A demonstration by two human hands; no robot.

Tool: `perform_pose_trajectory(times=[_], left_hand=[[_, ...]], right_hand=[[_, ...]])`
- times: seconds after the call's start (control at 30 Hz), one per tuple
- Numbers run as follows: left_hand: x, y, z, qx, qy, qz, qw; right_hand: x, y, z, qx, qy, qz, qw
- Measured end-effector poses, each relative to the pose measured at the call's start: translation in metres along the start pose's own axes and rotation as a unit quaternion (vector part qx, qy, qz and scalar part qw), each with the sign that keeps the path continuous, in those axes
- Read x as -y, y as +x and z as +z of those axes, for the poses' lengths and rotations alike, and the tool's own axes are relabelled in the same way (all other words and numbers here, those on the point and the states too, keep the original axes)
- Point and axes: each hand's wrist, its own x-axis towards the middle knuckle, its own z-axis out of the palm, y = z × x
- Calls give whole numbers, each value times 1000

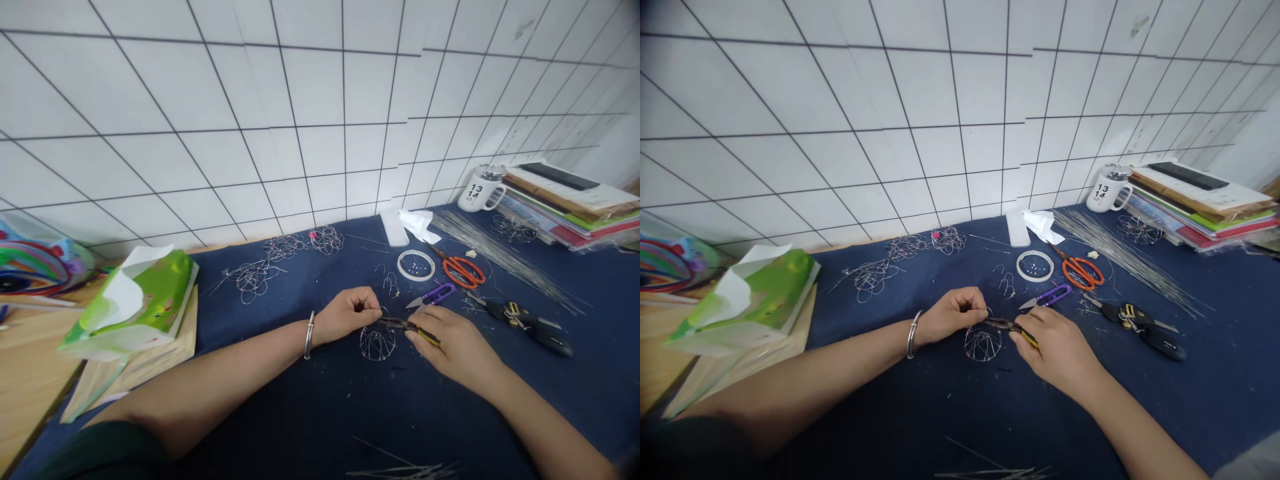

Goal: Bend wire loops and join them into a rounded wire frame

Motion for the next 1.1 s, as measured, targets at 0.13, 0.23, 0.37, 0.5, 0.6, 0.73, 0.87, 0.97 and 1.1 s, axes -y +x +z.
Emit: perform_pose_trajectory(times=[0.13, 0.23, 0.37, 0.5, 0.6, 0.73, 0.87, 0.97, 1.1], left_hand=[[1, 0, 0, 4, 23, -4, 1000], [1, 0, 0, 8, 32, -8, 999], [-1, 0, 0, 21, 30, -1, 999], [-2, 0, -1, 35, 25, 6, 999], [-3, 0, -2, 41, 30, 10, 999], [-3, 0, -3, 42, 46, 18, 998], [-3, -1, -3, 32, 66, 19, 997], [-3, -2, -2, 33, 71, 19, 997], [-1, -1, -2, 33, 66, 17, 997]], right_hand=[[1, -1, 0, 7, -19, -2, 1000], [1, -2, 0, 5, -28, -3, 1000], [1, -2, -1, 0, -24, -5, 1000], [0, -3, -1, -8, -14, -10, 1000], [-1, -3, 0, -7, -11, -14, 1000], [-1, -3, 1, -2, -10, -16, 1000], [0, -3, -1, 5, -15, -17, 1000], [0, -3, -2, 3, -16, -24, 1000], [1, -3, -2, 13, -19, -16, 1000]])
